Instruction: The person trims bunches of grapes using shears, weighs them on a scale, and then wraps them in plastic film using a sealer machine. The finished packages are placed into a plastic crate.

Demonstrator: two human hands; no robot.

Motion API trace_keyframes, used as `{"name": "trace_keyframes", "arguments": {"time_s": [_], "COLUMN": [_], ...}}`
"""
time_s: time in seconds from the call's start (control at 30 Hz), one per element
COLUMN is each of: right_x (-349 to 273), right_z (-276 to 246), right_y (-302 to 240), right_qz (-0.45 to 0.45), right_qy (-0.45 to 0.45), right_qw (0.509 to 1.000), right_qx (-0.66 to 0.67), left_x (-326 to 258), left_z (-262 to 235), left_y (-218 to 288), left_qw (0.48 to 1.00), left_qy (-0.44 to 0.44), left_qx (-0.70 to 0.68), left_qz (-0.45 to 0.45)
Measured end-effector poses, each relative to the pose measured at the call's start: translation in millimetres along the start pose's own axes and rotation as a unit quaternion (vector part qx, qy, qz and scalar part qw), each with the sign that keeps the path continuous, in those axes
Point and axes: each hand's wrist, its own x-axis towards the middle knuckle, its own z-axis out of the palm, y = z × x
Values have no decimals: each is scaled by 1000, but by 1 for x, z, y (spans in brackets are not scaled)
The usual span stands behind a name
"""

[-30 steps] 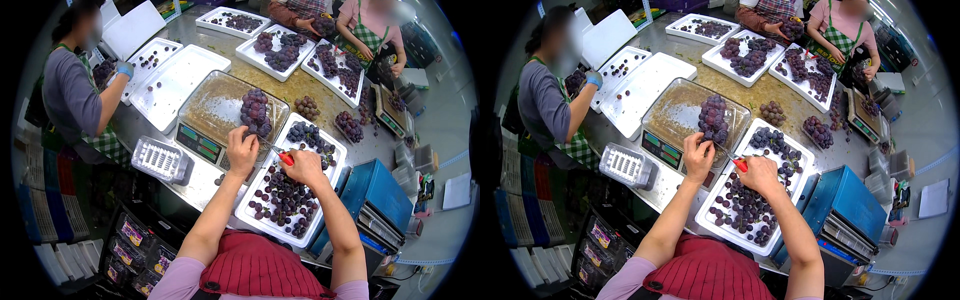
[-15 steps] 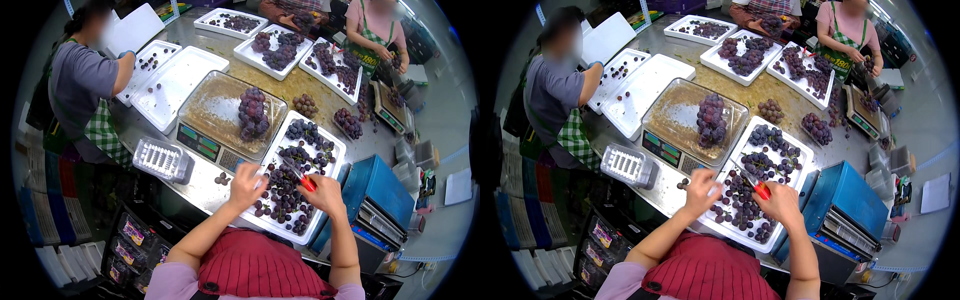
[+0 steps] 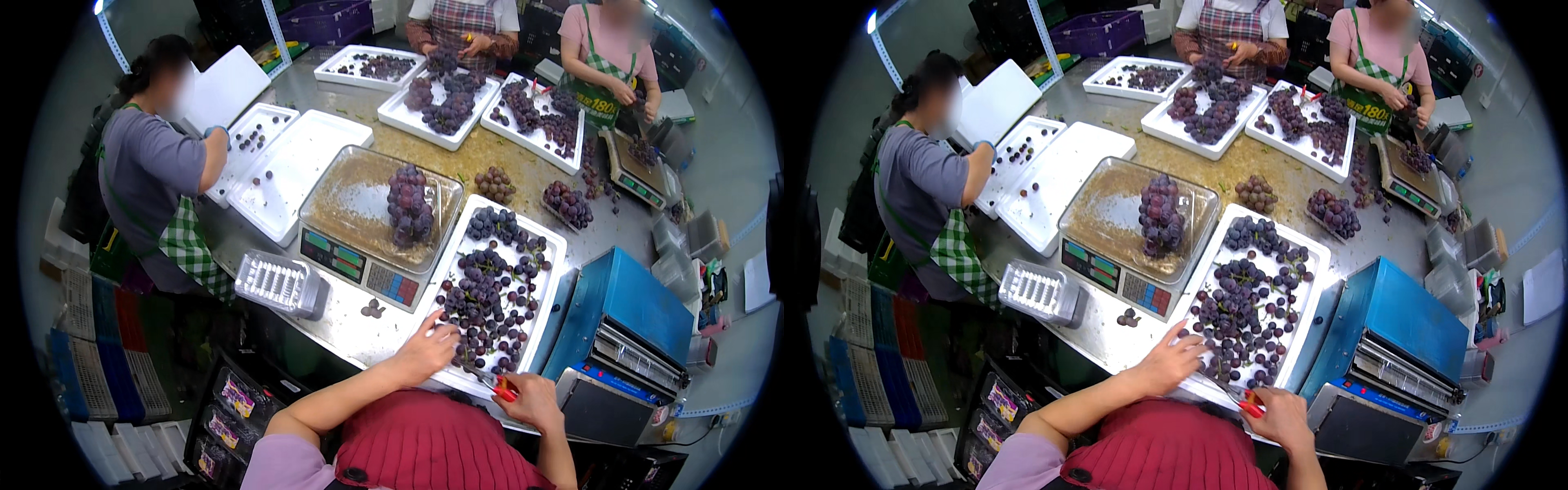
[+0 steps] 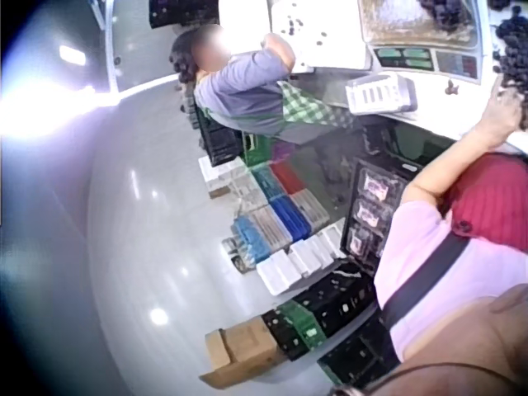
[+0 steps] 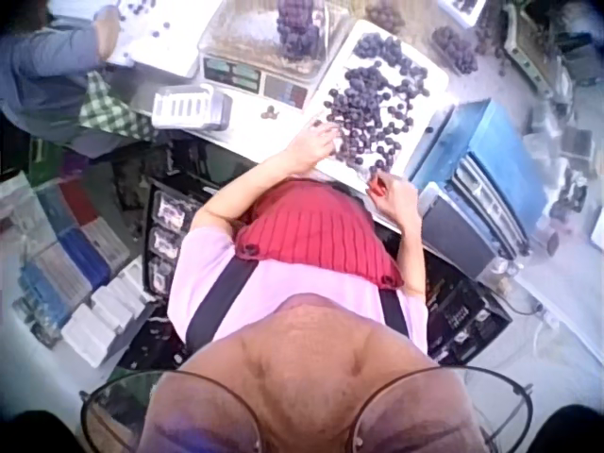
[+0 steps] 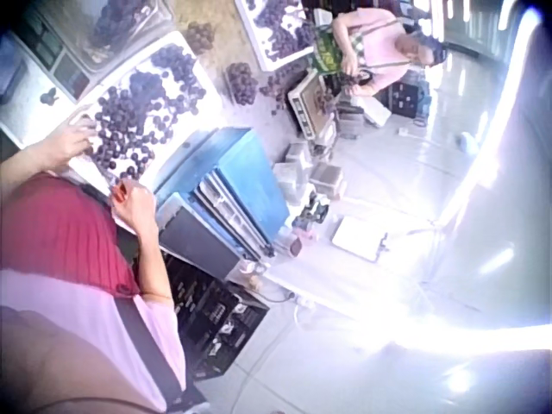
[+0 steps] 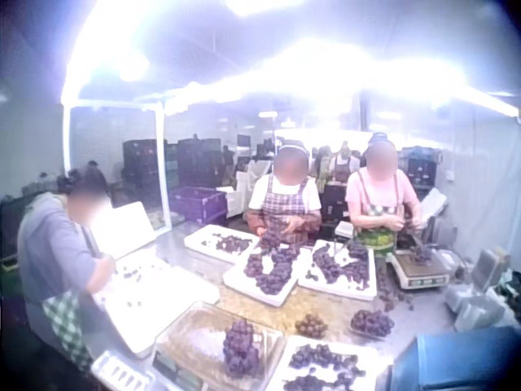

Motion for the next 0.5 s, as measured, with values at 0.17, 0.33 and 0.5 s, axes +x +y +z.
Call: {"name": "trace_keyframes", "arguments": {"time_s": [0.17,0.33,0.5], "right_x": [-20,-6,13], "right_z": [-13,5,21], "right_y": [26,23,9], "right_qz": [97,127,113], "right_qy": [6,59,90], "right_qw": [995,983,973], "right_qx": [15,119,181], "left_x": [-22,11,67], "left_z": [-37,-73,-68], "left_y": [-75,-184,-293], "left_qw": [956,885,882], "left_qy": [153,324,181], "left_qx": [-70,-61,-268], "left_qz": [-240,-329,-344]}}
